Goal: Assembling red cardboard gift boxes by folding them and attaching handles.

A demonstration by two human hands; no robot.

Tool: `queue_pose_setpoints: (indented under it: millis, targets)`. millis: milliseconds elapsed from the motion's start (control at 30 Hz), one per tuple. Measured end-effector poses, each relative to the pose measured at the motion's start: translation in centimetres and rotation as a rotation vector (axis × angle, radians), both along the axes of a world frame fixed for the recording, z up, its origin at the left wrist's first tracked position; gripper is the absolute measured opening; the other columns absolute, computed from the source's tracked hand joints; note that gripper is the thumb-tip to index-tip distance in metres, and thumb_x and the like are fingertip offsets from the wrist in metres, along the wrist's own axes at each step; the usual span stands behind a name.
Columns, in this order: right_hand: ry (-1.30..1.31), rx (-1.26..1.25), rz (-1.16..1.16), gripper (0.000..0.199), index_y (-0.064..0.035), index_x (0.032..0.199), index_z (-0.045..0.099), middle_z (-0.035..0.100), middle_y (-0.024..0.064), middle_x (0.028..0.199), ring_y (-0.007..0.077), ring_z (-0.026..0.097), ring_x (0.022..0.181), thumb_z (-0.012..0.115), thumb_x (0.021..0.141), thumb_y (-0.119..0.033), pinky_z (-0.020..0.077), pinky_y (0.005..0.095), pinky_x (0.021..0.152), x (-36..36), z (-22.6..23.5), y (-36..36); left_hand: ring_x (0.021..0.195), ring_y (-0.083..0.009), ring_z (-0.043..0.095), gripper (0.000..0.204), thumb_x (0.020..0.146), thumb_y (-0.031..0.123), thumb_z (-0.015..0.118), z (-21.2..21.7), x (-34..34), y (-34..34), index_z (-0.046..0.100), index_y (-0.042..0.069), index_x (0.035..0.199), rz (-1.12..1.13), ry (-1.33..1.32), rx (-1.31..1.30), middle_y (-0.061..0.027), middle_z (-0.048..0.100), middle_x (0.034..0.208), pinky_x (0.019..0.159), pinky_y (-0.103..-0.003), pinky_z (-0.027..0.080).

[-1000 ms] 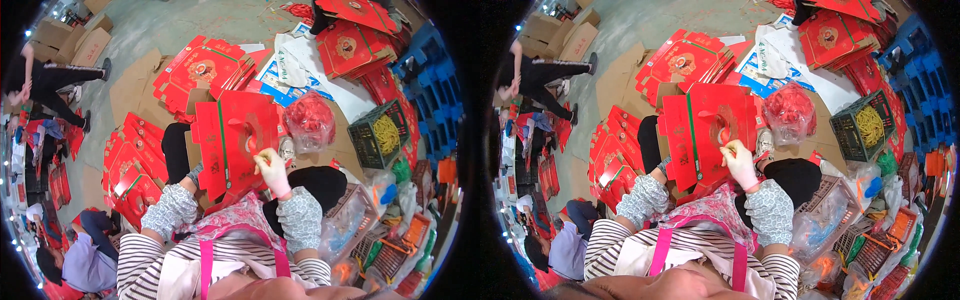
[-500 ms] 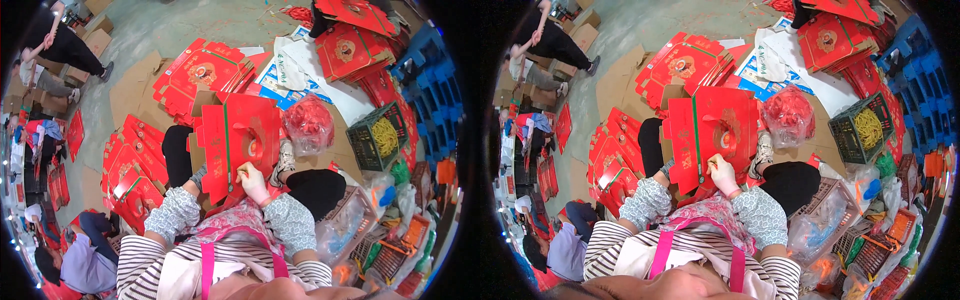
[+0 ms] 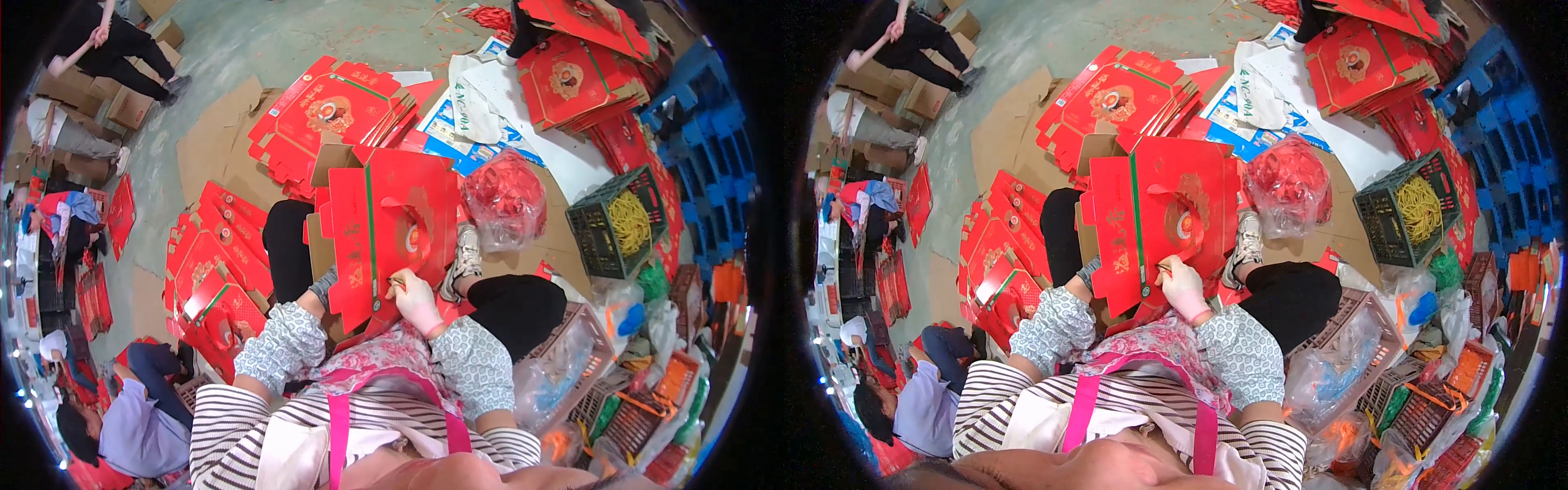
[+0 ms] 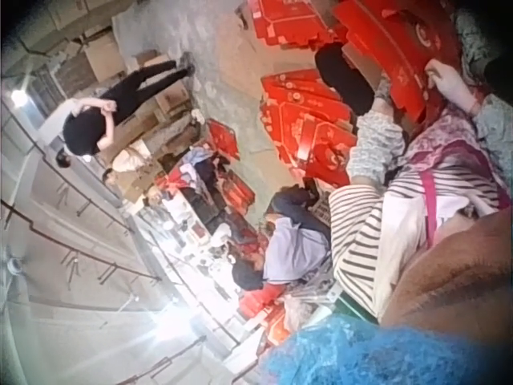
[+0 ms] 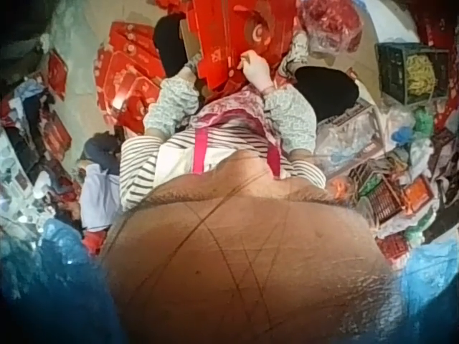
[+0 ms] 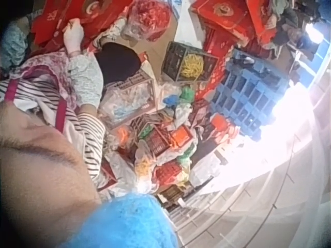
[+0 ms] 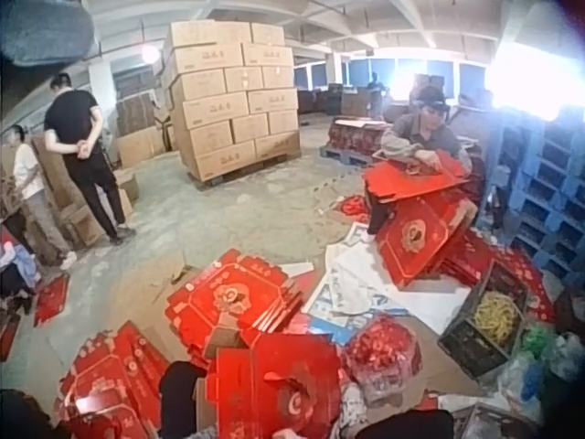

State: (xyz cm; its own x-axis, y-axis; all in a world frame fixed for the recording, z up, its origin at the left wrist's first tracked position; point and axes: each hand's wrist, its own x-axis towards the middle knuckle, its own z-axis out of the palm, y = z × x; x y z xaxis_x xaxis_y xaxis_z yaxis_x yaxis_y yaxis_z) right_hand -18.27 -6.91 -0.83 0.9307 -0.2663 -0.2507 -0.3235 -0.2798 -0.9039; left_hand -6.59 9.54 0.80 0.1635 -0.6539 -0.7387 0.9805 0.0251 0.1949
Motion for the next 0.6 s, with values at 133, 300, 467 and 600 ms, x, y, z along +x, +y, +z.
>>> queue_pose_setpoints:
  millis: [133, 300, 467, 600]
  targets:
    - [0.017, -0.066, 0.007, 0.014, -0.0016, 0.093, 0.055, 0.065, 0.0124, 0.069, 0.0264, 0.066, 0.069, 0.051, 0.081, -0.005, 0.0501, 0.0364, 0.063, 0.4, 0.6, 0.3, 0.072, -0.0230, 0.061, 0.029, 0.094, 0.032, 0.043, 0.0, 0.0, 0.3, 0.057, 0.006, 0.098, 0.006, -0.046, -0.044, -0.0099, 0.062, 0.084, 0.066, -0.043, 0.052]
    - [0.016, -0.213, 0.032, 0.014, -0.0057, 0.093, 0.055, 0.064, 0.0122, 0.069, 0.0294, 0.065, 0.068, 0.053, 0.080, -0.009, 0.0494, 0.0409, 0.062, 0.7, 0.1, 0.3, 0.073, -0.0179, 0.060, 0.015, 0.093, 0.015, 0.046, -0.9, 0.5, 0.0, 0.057, 0.007, 0.098, -0.025, -0.226, -0.078, -0.0080, 0.062, 0.086, 0.064, -0.033, 0.052]
    - [-0.091, -0.405, 0.050, 0.013, -0.0107, 0.091, 0.056, 0.061, 0.0136, 0.066, 0.0342, 0.062, 0.065, 0.056, 0.078, -0.013, 0.0480, 0.0457, 0.058, 2.0, 1.3, 1.6, 0.072, -0.0194, 0.062, 0.013, 0.089, 0.013, 0.051, -4.1, 1.5, 2.3, 0.058, 0.006, 0.098, -0.182, -0.375, -0.210, -0.0098, 0.063, 0.085, 0.063, -0.034, 0.053]
    - [-0.117, -0.440, 0.000, 0.011, -0.0120, 0.089, 0.056, 0.060, 0.0166, 0.065, 0.0370, 0.060, 0.061, 0.055, 0.078, -0.012, 0.0460, 0.0488, 0.053, 1.0, 0.7, 2.1, 0.074, -0.0261, 0.062, 0.021, 0.090, 0.022, 0.047, -3.6, 0.5, 1.5, 0.058, 0.005, 0.094, -0.030, -0.088, -0.313, -0.0126, 0.063, 0.082, 0.067, -0.044, 0.051]
